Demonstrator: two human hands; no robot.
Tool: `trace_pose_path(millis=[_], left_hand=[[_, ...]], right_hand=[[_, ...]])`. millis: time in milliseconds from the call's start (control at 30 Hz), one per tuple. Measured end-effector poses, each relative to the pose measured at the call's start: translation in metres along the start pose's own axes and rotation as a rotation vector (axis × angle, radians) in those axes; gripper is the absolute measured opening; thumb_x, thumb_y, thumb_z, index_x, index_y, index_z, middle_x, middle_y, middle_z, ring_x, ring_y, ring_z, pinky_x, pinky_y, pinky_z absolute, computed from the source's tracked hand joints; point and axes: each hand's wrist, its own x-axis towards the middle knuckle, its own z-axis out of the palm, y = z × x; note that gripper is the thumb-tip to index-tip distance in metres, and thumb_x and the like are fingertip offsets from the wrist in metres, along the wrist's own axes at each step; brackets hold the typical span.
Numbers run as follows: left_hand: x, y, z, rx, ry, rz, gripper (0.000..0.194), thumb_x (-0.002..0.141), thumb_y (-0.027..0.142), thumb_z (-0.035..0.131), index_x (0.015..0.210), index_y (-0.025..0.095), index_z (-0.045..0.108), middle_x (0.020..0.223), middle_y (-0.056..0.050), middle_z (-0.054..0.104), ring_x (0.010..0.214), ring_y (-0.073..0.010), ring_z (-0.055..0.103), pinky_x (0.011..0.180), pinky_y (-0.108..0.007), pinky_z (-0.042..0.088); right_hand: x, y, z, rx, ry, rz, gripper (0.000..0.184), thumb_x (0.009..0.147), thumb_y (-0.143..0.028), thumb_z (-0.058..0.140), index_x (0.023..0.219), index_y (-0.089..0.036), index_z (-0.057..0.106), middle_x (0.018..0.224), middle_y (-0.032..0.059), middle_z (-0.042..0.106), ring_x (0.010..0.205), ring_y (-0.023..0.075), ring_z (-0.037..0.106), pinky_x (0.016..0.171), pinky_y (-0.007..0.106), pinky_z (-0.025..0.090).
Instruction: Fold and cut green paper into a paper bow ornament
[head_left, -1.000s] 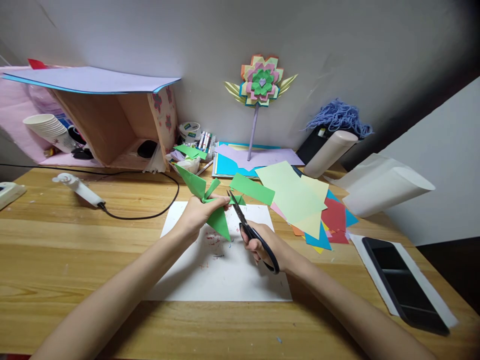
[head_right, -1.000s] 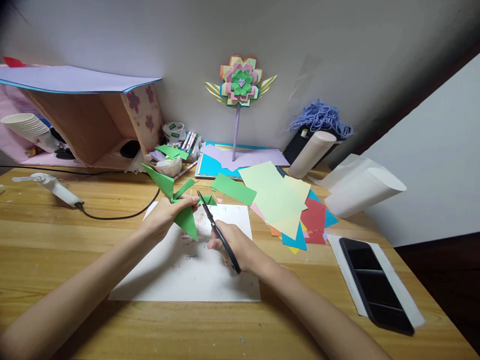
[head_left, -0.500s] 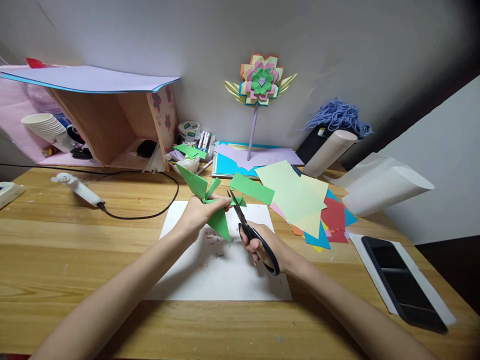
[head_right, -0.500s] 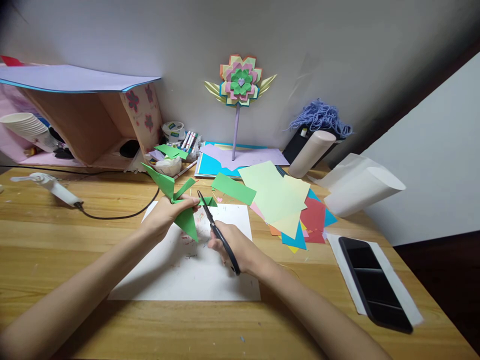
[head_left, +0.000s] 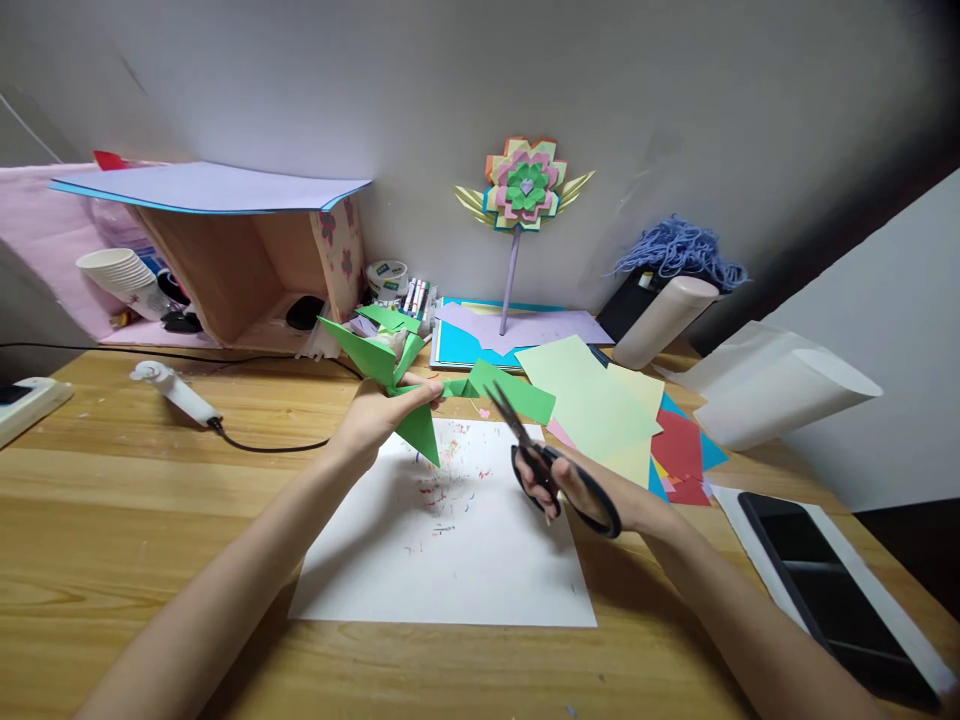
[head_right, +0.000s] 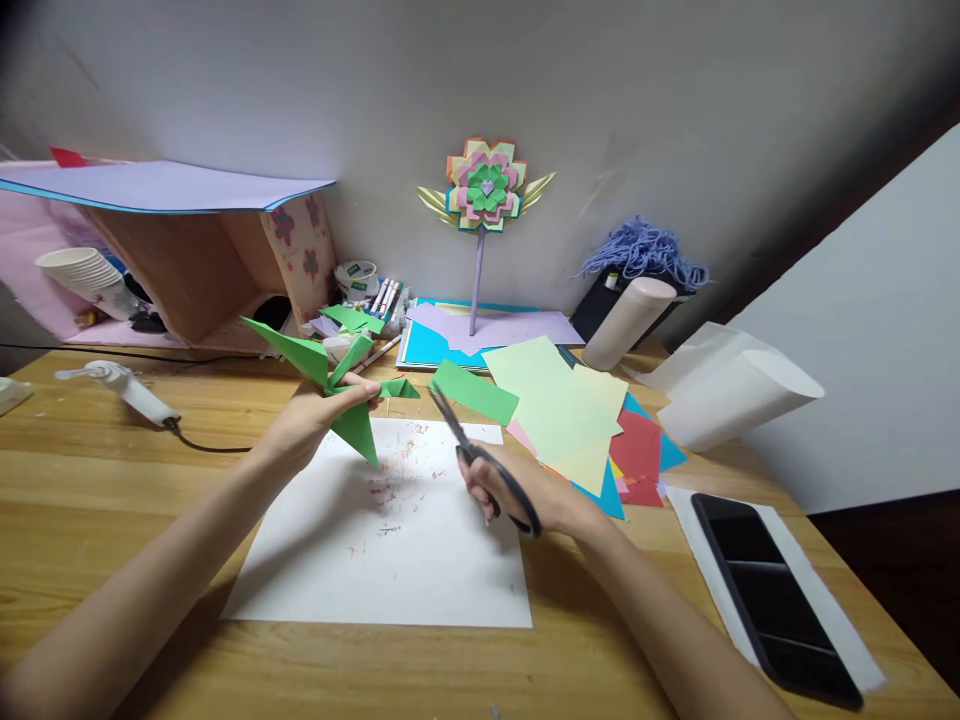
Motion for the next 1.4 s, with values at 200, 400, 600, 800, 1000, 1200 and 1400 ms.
trace_pose_path(millis=[200, 400, 600, 800, 1000, 1200, 1400], left_hand=[[-0.012, 0.000, 0.010, 0.051, -0.167, 0.060, 0.019, 0.064, 0.034, 0.072, 0.065, 0.015, 0.068, 0.066, -0.004, 0.066, 0.065, -0.0150, 0.059, 0.060, -0.023, 0.045], [-0.021, -0.006, 0.024, 0.134, -0.307, 0.044, 0.024, 0.065, 0.037, 0.070, 0.065, 0.014, 0.069, 0.066, -0.007, 0.067, 0.064, -0.0173, 0.059, 0.058, -0.025, 0.046], [-0.024, -0.007, 0.028, 0.099, -0.303, 0.016, 0.021, 0.066, 0.035, 0.070, 0.065, 0.014, 0.068, 0.068, -0.007, 0.067, 0.066, -0.0167, 0.059, 0.061, -0.025, 0.046], [-0.026, -0.008, 0.031, 0.128, -0.260, -0.062, 0.022, 0.063, 0.037, 0.072, 0.062, 0.015, 0.069, 0.064, -0.006, 0.067, 0.064, -0.0166, 0.060, 0.059, -0.024, 0.045], [-0.027, -0.010, 0.033, 0.069, -0.252, -0.115, 0.023, 0.061, 0.038, 0.074, 0.063, 0.016, 0.069, 0.066, -0.006, 0.068, 0.066, -0.0175, 0.061, 0.057, -0.023, 0.045], [-0.028, -0.007, 0.034, 0.026, -0.284, -0.159, 0.023, 0.062, 0.037, 0.073, 0.066, 0.015, 0.068, 0.068, -0.005, 0.068, 0.068, -0.0168, 0.061, 0.059, -0.024, 0.046], [-0.027, -0.010, 0.034, -0.024, -0.332, -0.176, 0.023, 0.064, 0.036, 0.073, 0.064, 0.014, 0.067, 0.065, -0.004, 0.065, 0.066, -0.0141, 0.059, 0.057, -0.021, 0.044]], right_hand=[[0.011, -0.010, -0.006, 0.155, 0.542, -0.115, 0.038, 0.074, -0.052, 0.061, 0.069, -0.019, 0.044, 0.062, -0.0005, 0.054, 0.053, 0.0124, 0.053, 0.056, 0.029, 0.047], [0.018, -0.023, 0.016, 0.206, 0.562, -0.151, 0.034, 0.064, -0.037, 0.073, 0.069, -0.019, 0.044, 0.084, 0.0062, 0.068, 0.079, 0.0200, 0.063, 0.073, 0.035, 0.049], [0.020, -0.018, 0.022, 0.128, 0.579, -0.106, 0.031, 0.068, -0.039, 0.069, 0.072, -0.018, 0.046, 0.076, 0.0031, 0.063, 0.063, 0.0159, 0.060, 0.061, 0.030, 0.048], [0.020, -0.017, 0.021, 0.096, 0.583, -0.113, 0.028, 0.070, -0.039, 0.067, 0.072, -0.017, 0.050, 0.075, 0.0025, 0.058, 0.067, 0.0179, 0.061, 0.063, 0.030, 0.048], [0.021, -0.017, 0.022, 0.139, 0.580, -0.154, 0.026, 0.069, -0.035, 0.069, 0.070, -0.017, 0.050, 0.075, 0.0016, 0.057, 0.067, 0.0158, 0.059, 0.065, 0.029, 0.047], [0.023, -0.016, 0.023, 0.247, 0.586, -0.168, 0.030, 0.066, -0.032, 0.071, 0.069, -0.018, 0.045, 0.068, -0.0012, 0.056, 0.062, 0.0142, 0.057, 0.060, 0.028, 0.046], [0.022, -0.019, 0.023, 0.309, 0.561, -0.181, 0.031, 0.065, -0.029, 0.072, 0.069, -0.019, 0.043, 0.064, -0.0029, 0.054, 0.060, 0.0130, 0.055, 0.058, 0.027, 0.045]])
